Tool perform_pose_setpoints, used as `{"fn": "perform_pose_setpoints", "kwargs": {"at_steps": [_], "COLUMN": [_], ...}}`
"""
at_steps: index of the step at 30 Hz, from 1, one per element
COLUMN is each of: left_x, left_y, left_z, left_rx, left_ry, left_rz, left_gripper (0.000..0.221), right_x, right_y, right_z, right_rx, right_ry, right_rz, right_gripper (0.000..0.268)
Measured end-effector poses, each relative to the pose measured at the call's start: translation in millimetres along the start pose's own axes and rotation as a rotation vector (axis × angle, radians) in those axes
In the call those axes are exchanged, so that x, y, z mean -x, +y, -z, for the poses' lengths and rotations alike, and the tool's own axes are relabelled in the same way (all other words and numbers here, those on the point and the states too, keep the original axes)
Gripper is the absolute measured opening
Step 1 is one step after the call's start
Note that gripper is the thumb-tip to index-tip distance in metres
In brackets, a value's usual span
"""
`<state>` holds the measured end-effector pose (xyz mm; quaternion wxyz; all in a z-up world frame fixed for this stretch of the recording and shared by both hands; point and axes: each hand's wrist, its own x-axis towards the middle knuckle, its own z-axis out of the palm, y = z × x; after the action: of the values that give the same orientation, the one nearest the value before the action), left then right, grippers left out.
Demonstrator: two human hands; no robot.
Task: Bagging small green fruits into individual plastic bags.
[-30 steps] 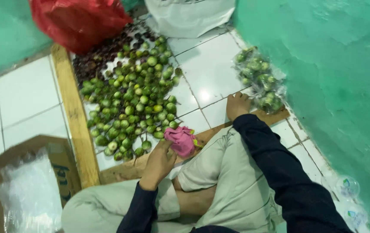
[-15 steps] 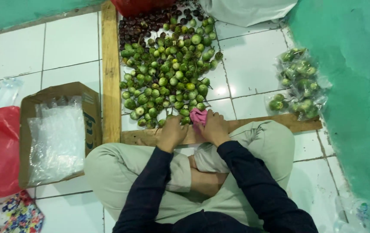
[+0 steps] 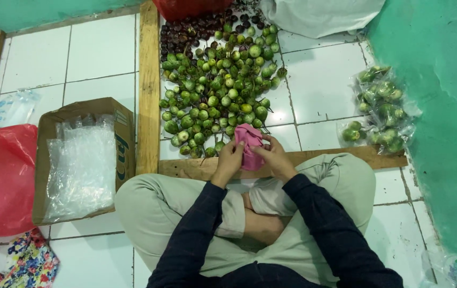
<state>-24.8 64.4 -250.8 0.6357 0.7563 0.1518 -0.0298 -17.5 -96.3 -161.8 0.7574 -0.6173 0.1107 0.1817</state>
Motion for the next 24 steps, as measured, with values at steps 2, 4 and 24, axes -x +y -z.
{"fn": "perform_pose_setpoints", "kwargs": {"at_steps": [2, 4, 24], "left_x": [-4, 0, 43], "left_y": [-5, 9, 109], "left_z": [-1, -1, 19], "left_rx": [0.035, 0.071, 0.184], "left_ry": [0.027, 0.057, 0.348], "left_rz": [-0.031, -0.064, -0.266], "left_gripper": [0.029, 0.027, 0.018], "right_x": [-1, -5, 27], "right_y": [-7, -8, 23], "right_z": [-2, -2, -12], "right_rx": [-0.003, -0.005, -0.066], "right_ry": [-0.039, -0.08, -0.246], "right_rz": [-0.102, -0.202, -0.516], "right_gripper": [0.066, 0.057, 0.044]}}
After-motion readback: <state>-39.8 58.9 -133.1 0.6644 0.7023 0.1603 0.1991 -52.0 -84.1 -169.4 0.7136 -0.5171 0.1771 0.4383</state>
